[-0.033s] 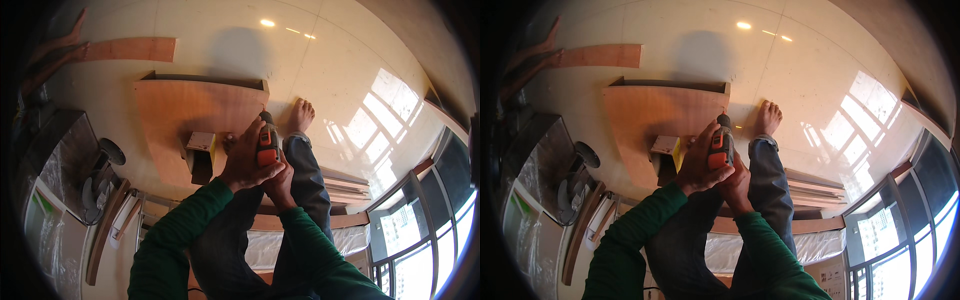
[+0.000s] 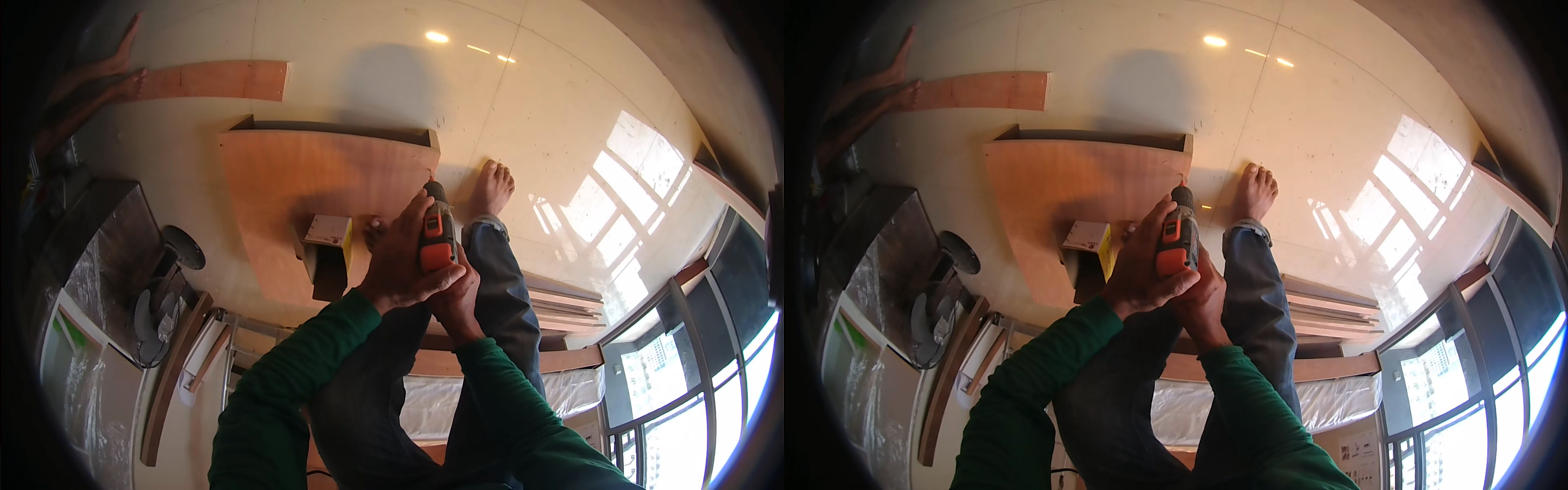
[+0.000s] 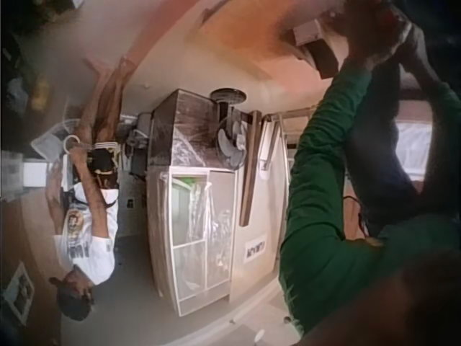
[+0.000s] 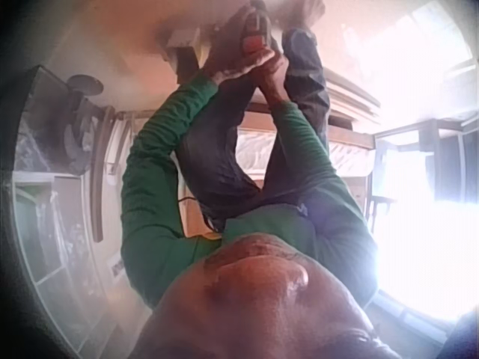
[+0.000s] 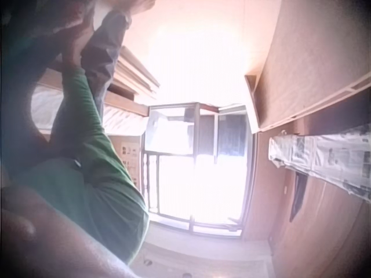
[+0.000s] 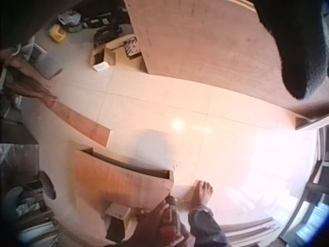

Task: The person assembles a wooden cabinet on the floor using a cordless drill and a hammer. They secure wooden panels together, insert screws, and fit a drawer into the frame.

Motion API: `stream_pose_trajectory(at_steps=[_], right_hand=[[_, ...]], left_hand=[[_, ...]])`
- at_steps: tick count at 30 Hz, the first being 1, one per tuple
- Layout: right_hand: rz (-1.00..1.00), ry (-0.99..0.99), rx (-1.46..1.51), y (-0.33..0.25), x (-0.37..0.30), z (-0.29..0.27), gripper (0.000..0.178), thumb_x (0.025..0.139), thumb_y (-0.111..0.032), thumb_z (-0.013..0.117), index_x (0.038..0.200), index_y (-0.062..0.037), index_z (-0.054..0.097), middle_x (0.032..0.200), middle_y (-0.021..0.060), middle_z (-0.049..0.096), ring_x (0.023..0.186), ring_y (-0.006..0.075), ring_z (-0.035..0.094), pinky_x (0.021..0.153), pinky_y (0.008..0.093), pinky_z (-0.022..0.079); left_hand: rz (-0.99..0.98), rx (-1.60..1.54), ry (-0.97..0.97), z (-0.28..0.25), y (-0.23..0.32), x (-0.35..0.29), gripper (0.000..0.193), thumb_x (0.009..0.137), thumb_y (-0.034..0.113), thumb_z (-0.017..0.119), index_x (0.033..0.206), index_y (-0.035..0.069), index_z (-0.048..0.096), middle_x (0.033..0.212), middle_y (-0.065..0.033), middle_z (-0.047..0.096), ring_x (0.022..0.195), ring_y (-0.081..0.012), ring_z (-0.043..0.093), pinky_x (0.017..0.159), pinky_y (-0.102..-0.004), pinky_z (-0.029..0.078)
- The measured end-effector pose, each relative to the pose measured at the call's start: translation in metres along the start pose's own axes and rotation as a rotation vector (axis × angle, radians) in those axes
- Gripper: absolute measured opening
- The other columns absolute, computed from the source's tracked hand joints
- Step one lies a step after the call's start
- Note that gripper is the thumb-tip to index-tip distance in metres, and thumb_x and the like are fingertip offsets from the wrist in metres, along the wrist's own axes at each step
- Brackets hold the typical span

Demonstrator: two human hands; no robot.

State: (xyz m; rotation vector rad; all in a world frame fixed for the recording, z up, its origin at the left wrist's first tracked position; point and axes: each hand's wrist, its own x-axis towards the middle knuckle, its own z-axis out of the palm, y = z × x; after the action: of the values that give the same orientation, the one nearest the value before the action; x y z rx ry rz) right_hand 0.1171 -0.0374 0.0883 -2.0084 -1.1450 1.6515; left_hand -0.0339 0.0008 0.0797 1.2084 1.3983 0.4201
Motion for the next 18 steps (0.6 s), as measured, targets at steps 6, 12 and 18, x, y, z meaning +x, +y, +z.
stream_pose_trajectory(at_steps=[6,12,18], right_hand=[[0.008,0.000,0.007,-0.0015,0.0018,0.0005,0.041,0.085,-0.018,0.080,0.117,0.0014,0.063,0.095,0.0125,0.072,0.085,0.0194,0.070,0.077,0.0354,0.057],[0.015,-0.003,0.013,-0.0027,0.0028,0.0012,0.039,0.085,-0.018,0.079,0.116,0.0011,0.063,0.095,0.0129,0.072,0.085,0.0204,0.070,0.077,0.0357,0.057],[0.026,-0.004,0.020,-0.0013,0.0043,0.0010,0.038,0.086,-0.018,0.078,0.115,0.0009,0.063,0.096,0.0134,0.073,0.086,0.0214,0.071,0.077,0.0360,0.057]], left_hand=[[-0.006,-0.031,0.003,-0.0007,0.0002,0.0013,0.116,0.081,0.069,0.075,0.156,-0.007,0.029,0.158,-0.0308,0.036,0.144,-0.0452,0.043,0.119,-0.0494,0.034],[0.002,-0.045,-0.003,-0.0010,0.0000,0.0040,0.116,0.080,0.070,0.074,0.155,-0.007,0.030,0.158,-0.0314,0.036,0.144,-0.0456,0.043,0.119,-0.0505,0.034],[0.005,-0.028,-0.004,-0.0016,0.0002,0.0061,0.116,0.080,0.070,0.075,0.154,-0.008,0.031,0.157,-0.0319,0.037,0.143,-0.0463,0.043,0.119,-0.0510,0.034]])
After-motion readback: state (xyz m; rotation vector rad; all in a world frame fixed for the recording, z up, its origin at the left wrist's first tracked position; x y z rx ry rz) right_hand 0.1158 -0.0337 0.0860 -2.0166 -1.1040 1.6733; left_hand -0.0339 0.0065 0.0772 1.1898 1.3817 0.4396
